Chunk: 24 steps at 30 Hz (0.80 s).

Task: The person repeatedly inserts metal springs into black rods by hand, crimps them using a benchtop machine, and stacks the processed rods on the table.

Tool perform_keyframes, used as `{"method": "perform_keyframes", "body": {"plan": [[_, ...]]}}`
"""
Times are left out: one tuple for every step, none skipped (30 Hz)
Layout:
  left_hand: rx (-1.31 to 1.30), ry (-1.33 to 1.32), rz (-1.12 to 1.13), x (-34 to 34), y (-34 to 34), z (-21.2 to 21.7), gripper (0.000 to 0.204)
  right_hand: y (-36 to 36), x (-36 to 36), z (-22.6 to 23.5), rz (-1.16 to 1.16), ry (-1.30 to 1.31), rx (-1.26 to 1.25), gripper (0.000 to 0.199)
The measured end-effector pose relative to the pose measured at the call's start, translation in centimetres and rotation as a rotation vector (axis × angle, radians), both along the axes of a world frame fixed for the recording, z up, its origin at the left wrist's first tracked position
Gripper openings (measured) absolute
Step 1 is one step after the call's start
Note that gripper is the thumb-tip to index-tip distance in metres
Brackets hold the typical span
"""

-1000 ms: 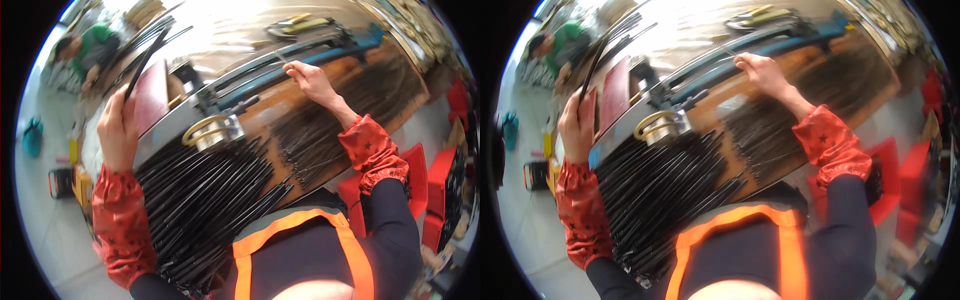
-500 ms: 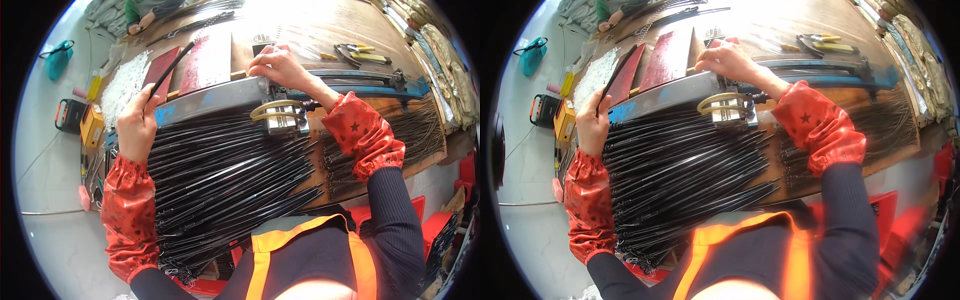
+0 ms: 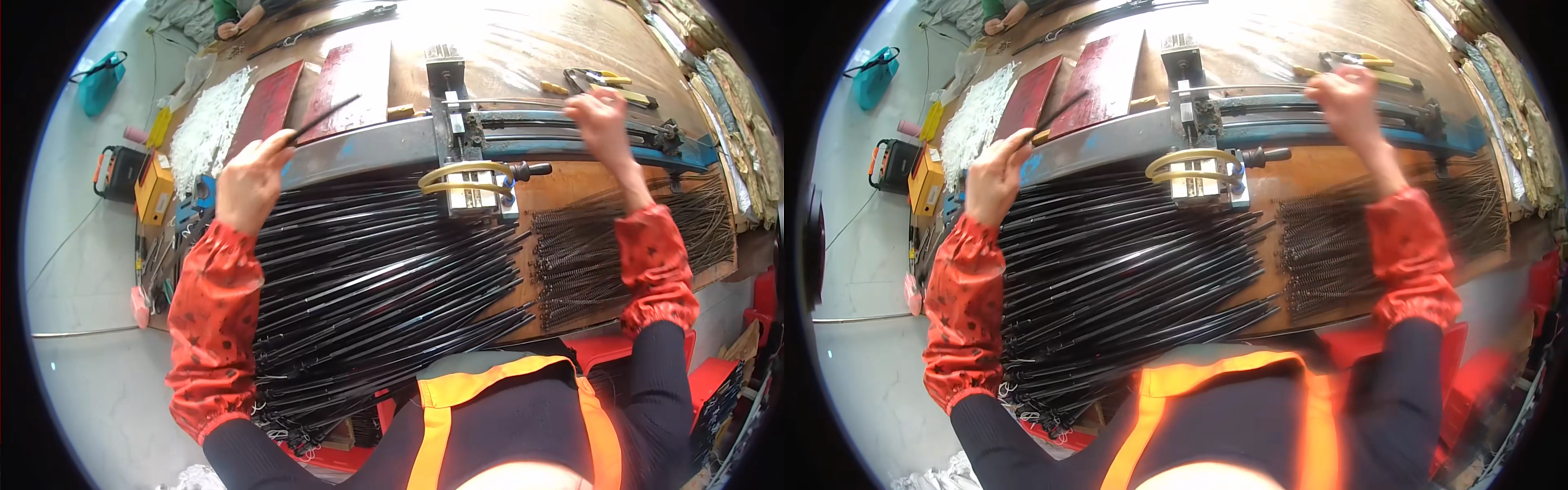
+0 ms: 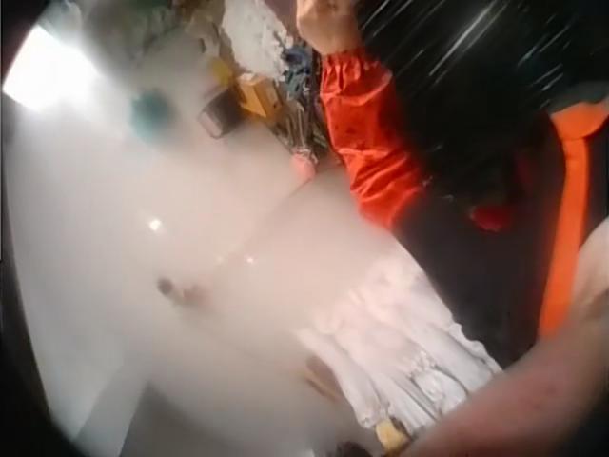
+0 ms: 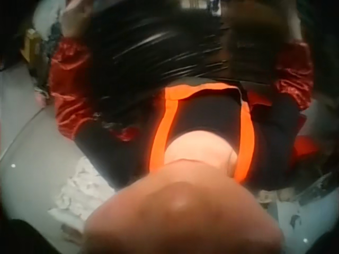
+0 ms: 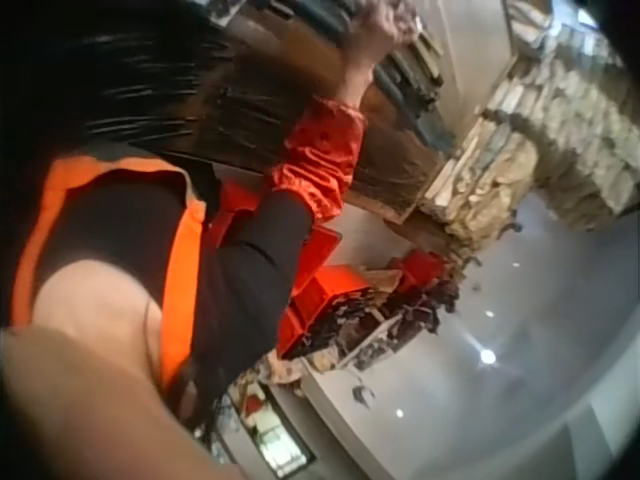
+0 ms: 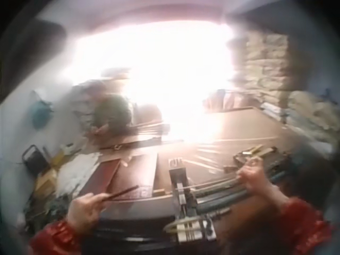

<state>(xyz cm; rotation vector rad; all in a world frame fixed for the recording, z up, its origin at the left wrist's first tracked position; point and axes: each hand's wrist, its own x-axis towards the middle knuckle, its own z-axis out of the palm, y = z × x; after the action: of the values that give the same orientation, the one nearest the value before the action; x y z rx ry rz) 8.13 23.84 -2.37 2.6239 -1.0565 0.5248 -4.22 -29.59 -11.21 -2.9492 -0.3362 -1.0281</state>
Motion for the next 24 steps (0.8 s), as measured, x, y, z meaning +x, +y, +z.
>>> {"method": "perform_keyframes", "body": {"plan": [[0.011, -0.022, -0.082, 0.1, -1.8, -1.0, 0.022, -2.1, -1.6, 0.3, -0.070, 0.004, 0.005, 0.005], [0.101, -0.033, -0.100, -0.1, -3.3, -1.6, 0.021, -3.2, -2.5, 0.8, -0.126, -0.002, 0.003, 0.007], [0.169, 0.013, -0.075, -0.3, -5.6, -2.0, 0.027, -4.1, -3.3, 1.0, -0.139, 0.013, -0.004, 0.009], [0.211, 0.040, -0.089, 0.0, -7.8, -2.6, 0.027, -4.9, -3.7, 1.1, -0.149, 0.008, -0.040, 0.010], [0.196, 0.015, -0.133, 0.5, -9.6, -3.7, 0.028, -5.3, -3.7, 0.9, -0.116, -0.014, 0.005, 0.010], [0.343, 0.165, -0.041, -0.5, -12.6, -2.4, 0.027, -6.4, -4.1, 0.3, -0.127, -0.033, 0.004, 0.011], [0.357, 0.198, -0.068, -0.5, -13.8, -2.1, 0.024, -6.8, -4.3, 0.4, -0.110, -0.041, 0.043, 0.011], [0.257, 0.181, -0.119, 0.4, -14.1, -3.6, 0.023, -7.9, -4.6, 0.3, -0.107, -0.011, 0.039, 0.010], [0.158, 0.161, -0.181, 1.4, -14.0, -5.4, 0.022, -8.8, -4.7, -0.6, -0.085, -0.029, 0.055, 0.008], [0.121, 0.137, -0.176, 0.9, -14.7, -5.6, 0.023, -9.4, -5.3, -1.2, -0.108, -0.008, 0.059, 0.007], [0.085, 0.111, -0.177, 0.4, -15.3, -5.6, 0.025, -9.9, -5.4, -2.0, -0.082, -0.033, 0.105, 0.006], [0.064, 0.180, -0.169, 0.8, -15.1, -5.7, 0.028, -9.7, -5.3, -2.2, -0.099, -0.006, 0.138, 0.007], [0.070, 0.176, -0.148, 1.1, -14.8, -5.9, 0.028, -9.0, -5.1, -1.9, -0.120, 0.027, 0.172, 0.008], [0.062, 0.181, -0.166, 1.3, -14.5, -6.1, 0.028, -8.2, -4.7, -1.5, -0.102, 0.024, 0.177, 0.008], [0.054, 0.189, -0.189, 1.3, -14.1, -6.2, 0.028, -6.5, -4.7, -0.6, -0.138, 0.024, 0.171, 0.009], [0.053, 0.252, -0.157, 1.3, -14.1, -6.0, 0.027, -5.6, -4.9, -0.1, -0.183, 0.027, 0.160, 0.011], [0.054, 0.254, -0.155, 1.2, -14.2, -6.2, 0.027, -5.6, -4.9, -0.3, -0.181, 0.029, 0.160, 0.011], [0.005, 0.233, -0.179, 1.2, -14.5, -6.0, 0.027, -5.9, -4.9, -0.3, -0.190, 0.038, 0.154, 0.011], [-0.044, 0.211, -0.203, 1.1, -14.7, -5.8, 0.026, -6.0, -4.9, -0.3, -0.199, 0.047, 0.147, 0.012], [-0.001, 0.251, -0.155, 0.7, -14.9, -5.7, 0.026, -6.1, -5.0, -0.3, -0.198, 0.043, 0.145, 0.012], [-0.004, 0.248, -0.154, 0.6, -15.0, -5.7, 0.026, -6.1, -5.0, -0.5, -0.207, 0.049, 0.171, 0.012], [0.039, 0.263, -0.082, 0.5, -15.3, -5.6, 0.026, -6.1, -5.0, -0.5, -0.215, 0.056, 0.197, 0.012], [0.081, 0.279, -0.008, 0.4, -15.6, -5.6, 0.026, -6.1, -4.9, -0.3, -0.212, 0.053, 0.194, 0.012], [0.101, 0.283, 0.004, 0.4, -15.9, -5.6, 0.027, -6.1, -4.8, -0.1, -0.196, 0.039, 0.147, 0.007]]}}
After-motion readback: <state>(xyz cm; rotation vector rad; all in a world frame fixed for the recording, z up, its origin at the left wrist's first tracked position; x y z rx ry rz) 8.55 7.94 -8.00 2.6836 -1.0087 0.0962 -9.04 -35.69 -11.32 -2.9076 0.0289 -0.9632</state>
